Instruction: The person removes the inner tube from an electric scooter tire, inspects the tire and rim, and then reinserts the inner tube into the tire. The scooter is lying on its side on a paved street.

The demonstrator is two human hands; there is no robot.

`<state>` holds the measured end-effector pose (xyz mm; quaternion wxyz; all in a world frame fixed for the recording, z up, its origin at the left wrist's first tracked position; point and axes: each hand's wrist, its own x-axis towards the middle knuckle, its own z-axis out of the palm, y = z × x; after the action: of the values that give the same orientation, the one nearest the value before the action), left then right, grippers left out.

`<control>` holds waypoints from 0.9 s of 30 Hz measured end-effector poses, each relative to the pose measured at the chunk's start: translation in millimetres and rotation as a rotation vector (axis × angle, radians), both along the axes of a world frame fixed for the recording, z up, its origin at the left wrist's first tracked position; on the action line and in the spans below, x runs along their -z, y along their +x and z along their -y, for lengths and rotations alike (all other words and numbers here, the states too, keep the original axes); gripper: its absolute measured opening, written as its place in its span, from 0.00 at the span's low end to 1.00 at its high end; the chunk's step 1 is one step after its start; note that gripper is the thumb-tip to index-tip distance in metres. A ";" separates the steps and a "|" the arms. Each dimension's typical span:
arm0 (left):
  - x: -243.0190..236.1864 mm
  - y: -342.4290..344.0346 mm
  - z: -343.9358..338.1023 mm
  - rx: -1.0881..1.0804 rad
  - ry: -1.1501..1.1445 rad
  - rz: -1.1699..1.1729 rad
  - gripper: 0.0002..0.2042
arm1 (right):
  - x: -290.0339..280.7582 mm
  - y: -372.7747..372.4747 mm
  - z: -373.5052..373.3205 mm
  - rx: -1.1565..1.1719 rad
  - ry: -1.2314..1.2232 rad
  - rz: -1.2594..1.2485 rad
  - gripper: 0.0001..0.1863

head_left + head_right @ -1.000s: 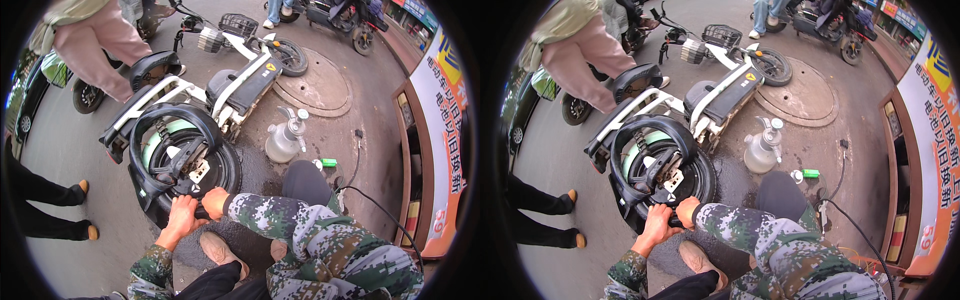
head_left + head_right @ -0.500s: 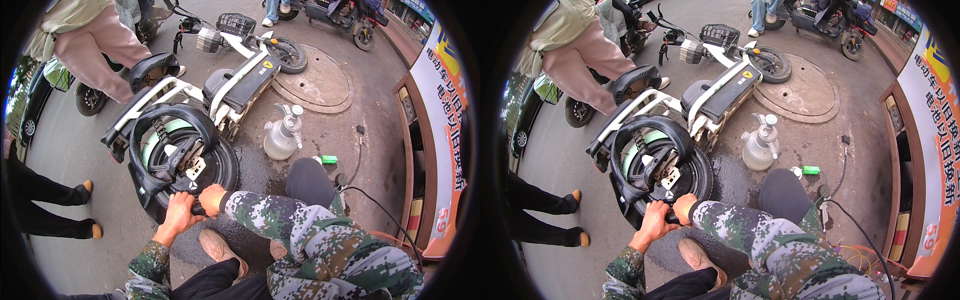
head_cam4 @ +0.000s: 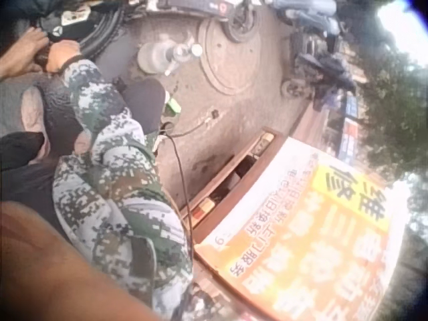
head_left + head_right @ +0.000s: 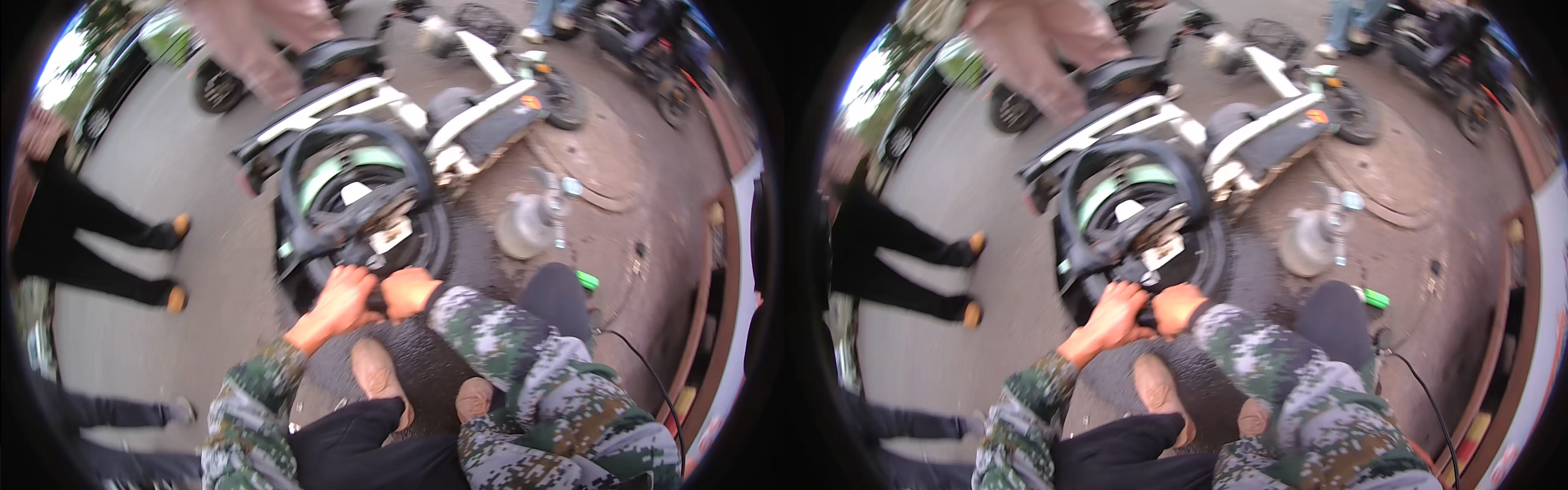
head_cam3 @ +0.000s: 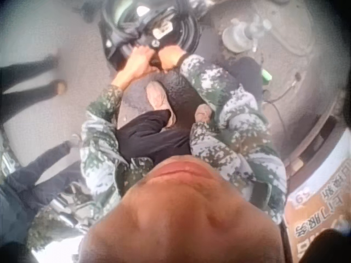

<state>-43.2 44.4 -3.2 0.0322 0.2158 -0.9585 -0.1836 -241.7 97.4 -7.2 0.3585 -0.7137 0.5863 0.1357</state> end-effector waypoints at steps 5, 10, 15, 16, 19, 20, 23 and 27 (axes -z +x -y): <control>-2.4 5.0 -3.4 -0.013 0.053 0.002 0.34 | -4.5 1.4 -1.3 -0.008 -0.008 -0.032 0.25; -13.5 1.6 -1.9 -0.008 0.053 0.052 0.33 | -8.4 5.2 -5.8 -0.027 -0.034 -0.056 0.25; -28.2 13.5 31.6 0.052 -0.085 0.315 0.38 | -7.3 5.4 -5.0 -0.054 -0.014 -0.078 0.28; -28.7 16.5 35.3 0.071 -0.060 0.267 0.36 | -6.3 4.6 -4.3 -0.061 -0.020 -0.072 0.28; -23.9 23.4 38.8 0.111 -0.008 0.190 0.35 | -1.9 2.0 -1.9 -0.076 -0.012 -0.065 0.28; -21.1 25.5 37.2 0.099 -0.008 0.141 0.33 | -0.1 1.0 -1.3 -0.080 -0.010 -0.061 0.26; -9.7 30.0 32.1 0.075 -0.012 0.060 0.32 | 6.6 0.0 -1.5 -0.122 -0.014 -0.056 0.26; 6.2 21.5 8.6 -0.025 -0.089 0.032 0.30 | 11.5 -7.6 -1.5 -0.181 -0.027 -0.140 0.25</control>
<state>-21.7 35.7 -9.3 0.0287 0.2291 -0.9633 -0.1369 -249.3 98.8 -18.8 0.2935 -0.7572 0.5449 0.2090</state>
